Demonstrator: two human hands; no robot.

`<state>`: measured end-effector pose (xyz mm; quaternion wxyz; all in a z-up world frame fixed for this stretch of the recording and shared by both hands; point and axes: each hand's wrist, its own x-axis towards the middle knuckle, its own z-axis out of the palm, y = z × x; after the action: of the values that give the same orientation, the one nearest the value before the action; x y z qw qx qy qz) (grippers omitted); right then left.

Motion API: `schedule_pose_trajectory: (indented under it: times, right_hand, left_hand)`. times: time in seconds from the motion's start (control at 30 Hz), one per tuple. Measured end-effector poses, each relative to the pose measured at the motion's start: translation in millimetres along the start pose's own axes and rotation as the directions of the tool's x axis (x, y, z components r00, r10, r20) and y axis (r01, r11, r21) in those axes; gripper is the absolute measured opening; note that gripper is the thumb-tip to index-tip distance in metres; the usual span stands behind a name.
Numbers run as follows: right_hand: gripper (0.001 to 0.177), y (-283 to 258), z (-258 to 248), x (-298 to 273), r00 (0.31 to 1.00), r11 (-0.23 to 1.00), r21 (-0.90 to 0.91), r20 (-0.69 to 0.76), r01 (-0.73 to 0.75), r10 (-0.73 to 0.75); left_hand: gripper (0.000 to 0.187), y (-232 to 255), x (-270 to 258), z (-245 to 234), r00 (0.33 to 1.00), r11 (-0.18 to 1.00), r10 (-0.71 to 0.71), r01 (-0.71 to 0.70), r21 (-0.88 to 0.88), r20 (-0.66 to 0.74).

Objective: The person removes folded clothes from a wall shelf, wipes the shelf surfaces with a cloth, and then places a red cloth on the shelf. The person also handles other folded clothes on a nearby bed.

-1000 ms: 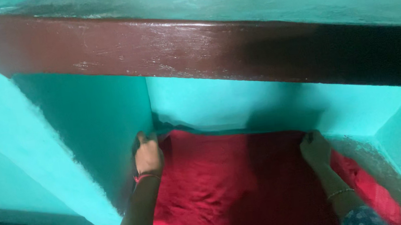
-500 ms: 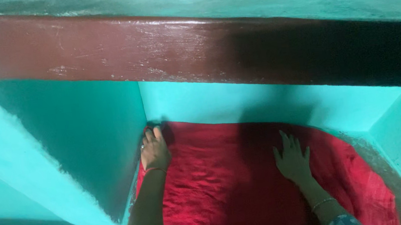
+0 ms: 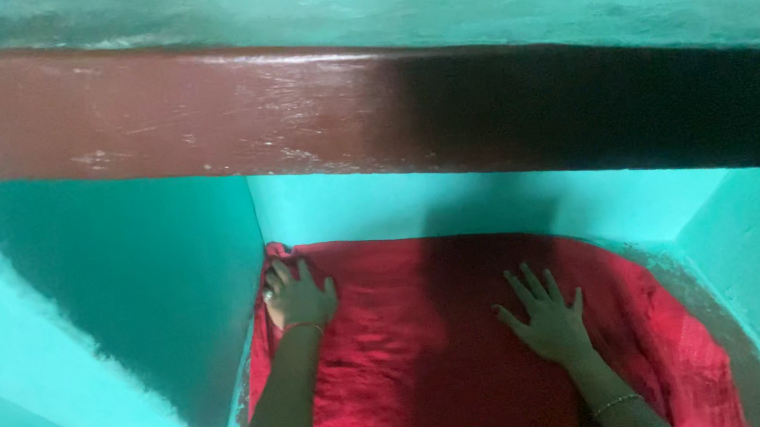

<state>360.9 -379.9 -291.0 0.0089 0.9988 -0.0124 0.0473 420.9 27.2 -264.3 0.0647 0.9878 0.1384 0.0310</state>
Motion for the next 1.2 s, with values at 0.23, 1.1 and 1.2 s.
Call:
schedule_pose_trajectory:
  times: [0.23, 1.1, 1.2]
  right_hand:
    - [0.086, 5.7, 12.0, 7.0, 0.993, 0.999, 0.007, -0.112, 0.048, -0.047]
    - [0.069, -203.3, -77.9, -174.7, 0.729, 0.766, 0.184, 0.237, 0.615, -0.642]
    - [0.067, -142.6, -50.0, -165.2, 0.797, 0.798, 0.052, 0.047, 0.6, -0.602]
  left_hand:
    - [0.071, 24.9, -117.0, 32.2, 0.931, 0.925, 0.323, -0.349, -0.152, -0.171]
    - [0.02, -86.5, -224.6, -52.2, 0.902, 0.804, 0.427, -0.345, 0.484, -0.067]
    - [0.027, -63.8, -229.3, -44.1, 0.867, 0.867, 0.464, -0.402, 0.294, -0.181]
